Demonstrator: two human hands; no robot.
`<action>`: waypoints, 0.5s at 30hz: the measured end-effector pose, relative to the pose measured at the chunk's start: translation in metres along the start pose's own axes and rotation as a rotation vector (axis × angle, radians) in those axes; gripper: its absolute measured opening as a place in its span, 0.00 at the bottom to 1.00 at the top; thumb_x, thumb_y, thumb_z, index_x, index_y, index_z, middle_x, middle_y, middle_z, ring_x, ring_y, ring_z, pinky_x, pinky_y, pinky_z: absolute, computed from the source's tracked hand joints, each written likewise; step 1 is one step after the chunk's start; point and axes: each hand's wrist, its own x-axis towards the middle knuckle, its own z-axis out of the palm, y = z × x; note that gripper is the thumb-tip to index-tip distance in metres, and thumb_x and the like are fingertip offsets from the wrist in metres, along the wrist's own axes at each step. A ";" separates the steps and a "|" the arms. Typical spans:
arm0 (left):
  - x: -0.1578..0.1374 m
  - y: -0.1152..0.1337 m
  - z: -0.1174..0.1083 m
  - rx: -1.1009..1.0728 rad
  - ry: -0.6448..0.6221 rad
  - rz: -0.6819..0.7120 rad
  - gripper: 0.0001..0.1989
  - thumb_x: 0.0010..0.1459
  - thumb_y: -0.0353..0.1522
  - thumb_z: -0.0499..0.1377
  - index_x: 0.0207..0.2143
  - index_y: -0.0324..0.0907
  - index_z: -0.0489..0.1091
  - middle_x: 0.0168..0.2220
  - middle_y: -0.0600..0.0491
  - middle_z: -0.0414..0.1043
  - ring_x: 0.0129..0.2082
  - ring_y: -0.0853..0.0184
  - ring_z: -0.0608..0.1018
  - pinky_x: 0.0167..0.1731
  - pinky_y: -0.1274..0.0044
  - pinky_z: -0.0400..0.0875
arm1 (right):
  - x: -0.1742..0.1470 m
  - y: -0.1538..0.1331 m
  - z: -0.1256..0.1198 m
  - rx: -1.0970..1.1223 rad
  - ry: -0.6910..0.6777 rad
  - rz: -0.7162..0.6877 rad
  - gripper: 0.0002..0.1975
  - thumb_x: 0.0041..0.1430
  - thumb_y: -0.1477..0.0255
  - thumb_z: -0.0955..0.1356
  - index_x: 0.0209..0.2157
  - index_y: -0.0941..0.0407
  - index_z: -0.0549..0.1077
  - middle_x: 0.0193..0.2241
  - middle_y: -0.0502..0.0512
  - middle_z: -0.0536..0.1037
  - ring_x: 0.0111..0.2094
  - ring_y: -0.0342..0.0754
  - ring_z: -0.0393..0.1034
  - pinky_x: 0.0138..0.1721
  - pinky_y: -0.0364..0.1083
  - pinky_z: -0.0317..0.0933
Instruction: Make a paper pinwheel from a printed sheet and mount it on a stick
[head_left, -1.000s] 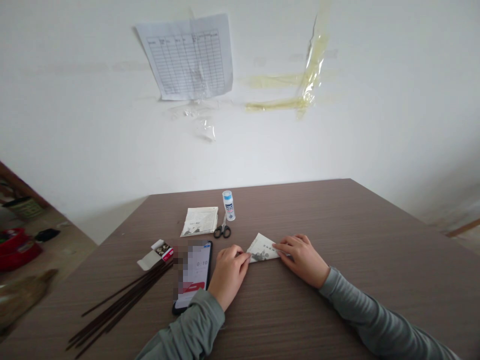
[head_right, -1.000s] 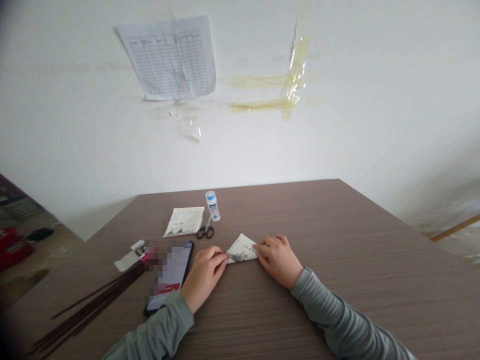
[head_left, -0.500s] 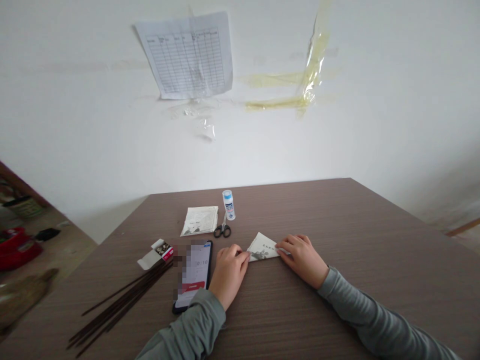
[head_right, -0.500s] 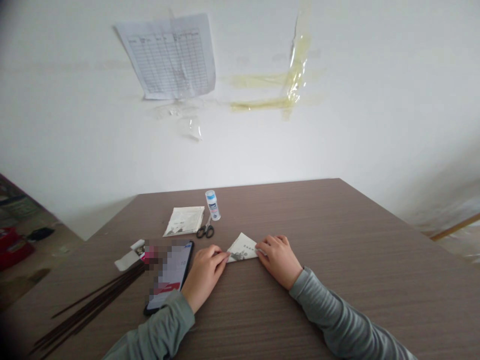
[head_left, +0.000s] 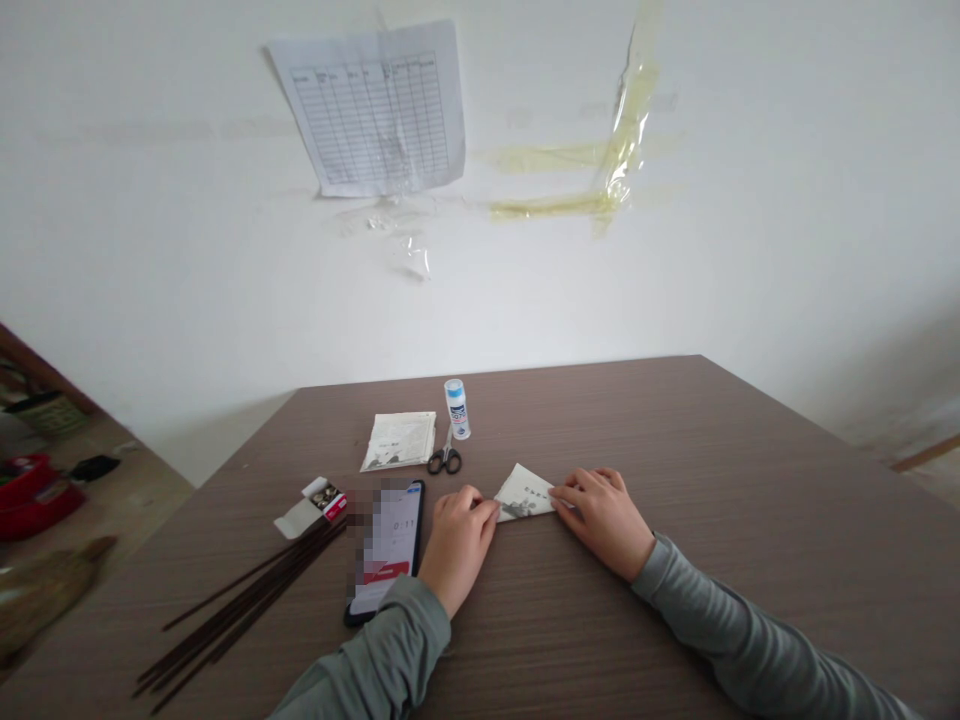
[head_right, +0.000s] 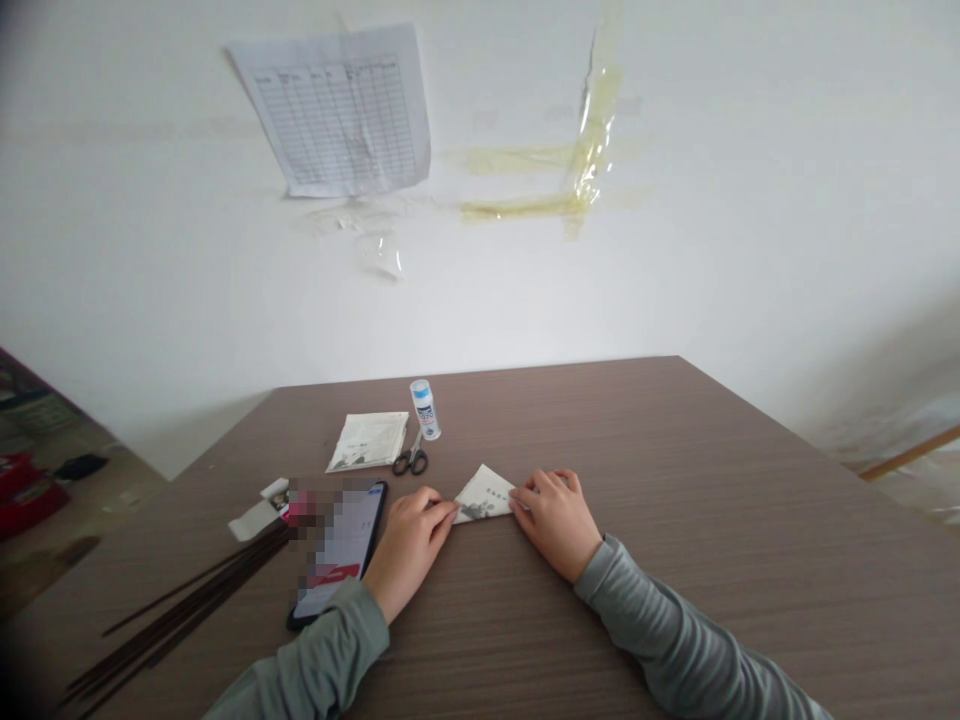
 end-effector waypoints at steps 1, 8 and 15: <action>0.000 0.001 -0.001 0.007 0.000 -0.002 0.14 0.84 0.30 0.68 0.51 0.51 0.97 0.50 0.45 0.91 0.53 0.49 0.93 0.61 0.56 0.89 | 0.000 -0.001 0.000 -0.013 0.005 -0.001 0.14 0.87 0.68 0.74 0.54 0.44 0.97 0.49 0.61 0.94 0.51 0.63 0.89 0.68 0.64 0.75; 0.003 0.012 -0.007 0.070 -0.017 -0.020 0.14 0.84 0.27 0.67 0.48 0.49 0.95 0.49 0.46 0.91 0.53 0.51 0.94 0.63 0.58 0.87 | -0.002 -0.007 -0.002 -0.086 0.059 -0.028 0.16 0.87 0.72 0.73 0.51 0.44 0.97 0.48 0.58 0.94 0.50 0.59 0.89 0.67 0.61 0.72; 0.008 0.024 -0.016 0.143 -0.098 -0.058 0.13 0.81 0.25 0.67 0.49 0.47 0.93 0.54 0.44 0.92 0.59 0.47 0.94 0.69 0.53 0.85 | -0.003 -0.009 -0.005 -0.077 0.056 -0.029 0.17 0.87 0.71 0.72 0.52 0.43 0.97 0.48 0.59 0.94 0.50 0.59 0.88 0.66 0.60 0.72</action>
